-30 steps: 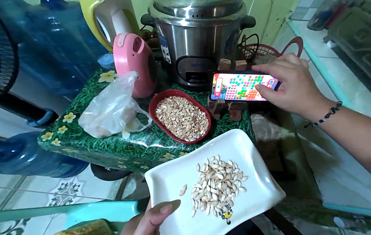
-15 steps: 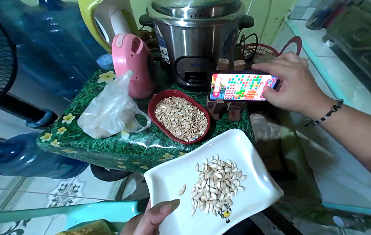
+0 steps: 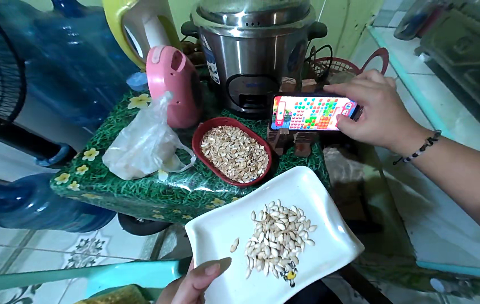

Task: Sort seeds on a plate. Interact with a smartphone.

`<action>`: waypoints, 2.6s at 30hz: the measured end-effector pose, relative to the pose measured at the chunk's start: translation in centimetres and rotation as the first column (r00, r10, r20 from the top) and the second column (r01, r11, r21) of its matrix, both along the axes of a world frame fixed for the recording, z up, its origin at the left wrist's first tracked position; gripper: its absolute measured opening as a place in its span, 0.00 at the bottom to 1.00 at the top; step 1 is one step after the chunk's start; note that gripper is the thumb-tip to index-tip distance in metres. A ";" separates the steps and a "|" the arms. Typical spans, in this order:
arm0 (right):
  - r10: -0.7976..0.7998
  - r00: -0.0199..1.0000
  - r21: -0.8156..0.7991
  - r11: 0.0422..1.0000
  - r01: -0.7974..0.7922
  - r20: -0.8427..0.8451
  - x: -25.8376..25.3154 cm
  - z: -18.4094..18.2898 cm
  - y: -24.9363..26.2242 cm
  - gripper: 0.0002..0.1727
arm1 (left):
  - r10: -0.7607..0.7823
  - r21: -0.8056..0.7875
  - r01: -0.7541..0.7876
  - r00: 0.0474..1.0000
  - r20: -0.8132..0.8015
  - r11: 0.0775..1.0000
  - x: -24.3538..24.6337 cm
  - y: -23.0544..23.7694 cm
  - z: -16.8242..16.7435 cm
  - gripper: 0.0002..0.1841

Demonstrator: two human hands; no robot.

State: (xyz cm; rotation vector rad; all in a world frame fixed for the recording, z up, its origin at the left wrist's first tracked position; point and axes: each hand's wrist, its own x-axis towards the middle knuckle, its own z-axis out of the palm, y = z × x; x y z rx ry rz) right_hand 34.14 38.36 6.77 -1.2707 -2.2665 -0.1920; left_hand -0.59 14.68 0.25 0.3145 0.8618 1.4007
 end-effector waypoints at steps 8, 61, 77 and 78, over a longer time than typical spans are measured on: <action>0.007 1.000 0.009 1.000 -0.007 0.005 0.0 -0.1 0.0 0.32 | 0.000 -0.003 0.000 1.000 -0.012 1.000 0.0 0.0 0.1 0.15; 0.001 0.999 0.031 1.000 0.000 -0.038 -0.4 0.0 0.3 0.22 | 0.037 0.008 -0.037 0.999 -0.010 0.999 0.3 0.0 0.5 0.11; 0.018 1.000 0.039 0.999 -0.018 -0.014 -0.2 -0.3 0.4 0.29 | 0.045 -0.005 -0.045 0.999 -0.028 0.999 -0.1 -0.1 0.2 0.10; 0.017 1.000 0.039 0.999 -0.016 -0.014 -0.2 -0.3 0.4 0.29 | 0.046 -0.004 -0.046 0.998 -0.032 0.999 -0.1 -0.1 0.2 0.10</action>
